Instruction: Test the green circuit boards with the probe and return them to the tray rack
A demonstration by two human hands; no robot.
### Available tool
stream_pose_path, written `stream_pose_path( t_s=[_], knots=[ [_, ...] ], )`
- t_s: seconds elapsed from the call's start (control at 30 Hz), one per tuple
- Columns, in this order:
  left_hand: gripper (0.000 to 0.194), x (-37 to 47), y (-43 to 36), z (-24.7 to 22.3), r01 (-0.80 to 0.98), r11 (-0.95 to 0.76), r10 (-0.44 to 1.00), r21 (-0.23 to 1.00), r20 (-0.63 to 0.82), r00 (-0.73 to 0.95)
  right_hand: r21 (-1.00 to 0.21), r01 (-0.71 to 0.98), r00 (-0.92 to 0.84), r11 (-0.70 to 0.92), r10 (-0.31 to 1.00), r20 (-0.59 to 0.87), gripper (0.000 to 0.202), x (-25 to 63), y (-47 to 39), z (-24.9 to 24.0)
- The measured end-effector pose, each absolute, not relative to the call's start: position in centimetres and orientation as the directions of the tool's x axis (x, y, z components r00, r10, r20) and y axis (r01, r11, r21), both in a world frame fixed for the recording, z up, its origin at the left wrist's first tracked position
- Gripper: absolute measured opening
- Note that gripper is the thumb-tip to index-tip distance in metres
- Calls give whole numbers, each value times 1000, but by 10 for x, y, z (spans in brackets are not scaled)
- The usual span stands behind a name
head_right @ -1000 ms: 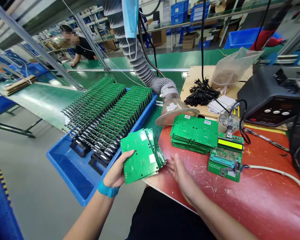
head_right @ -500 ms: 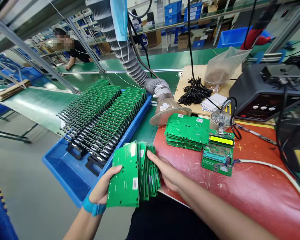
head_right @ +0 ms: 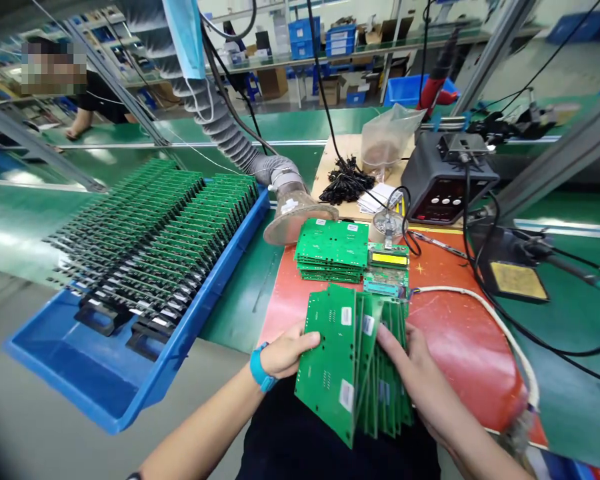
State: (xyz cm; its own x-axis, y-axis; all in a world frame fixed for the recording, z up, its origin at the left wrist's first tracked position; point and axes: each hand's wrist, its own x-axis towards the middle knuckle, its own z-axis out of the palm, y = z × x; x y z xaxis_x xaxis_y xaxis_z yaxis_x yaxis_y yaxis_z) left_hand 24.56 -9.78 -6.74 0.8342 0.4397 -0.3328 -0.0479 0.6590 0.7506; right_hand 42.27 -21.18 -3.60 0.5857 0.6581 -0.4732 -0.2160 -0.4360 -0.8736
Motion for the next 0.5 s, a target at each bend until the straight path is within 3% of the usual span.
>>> stream_pose_path(
  t_s=[0.13, 0.23, 0.37, 0.5],
  knots=[
    [76, 226, -81, -83, -83, 455, 682, 887, -287, 673, -863, -163, 579, -477, 662, -476, 62, 408, -203, -31],
    [75, 203, -68, -86, -12, 280, 824, 960, -234, 515, -866, -113, 566, -487, 685, -459, 71, 405, -203, -32],
    [36, 179, -63, -79, 93, 189, 865, 977, -211, 456, -860, -67, 517, -507, 719, -464, 70, 418, -205, -35],
    [34, 170, -68, -53, 135, 174, 886, 976, -214, 411, -873, -143, 424, -466, 768, -480, 69, 430, -197, -41]
  ],
)
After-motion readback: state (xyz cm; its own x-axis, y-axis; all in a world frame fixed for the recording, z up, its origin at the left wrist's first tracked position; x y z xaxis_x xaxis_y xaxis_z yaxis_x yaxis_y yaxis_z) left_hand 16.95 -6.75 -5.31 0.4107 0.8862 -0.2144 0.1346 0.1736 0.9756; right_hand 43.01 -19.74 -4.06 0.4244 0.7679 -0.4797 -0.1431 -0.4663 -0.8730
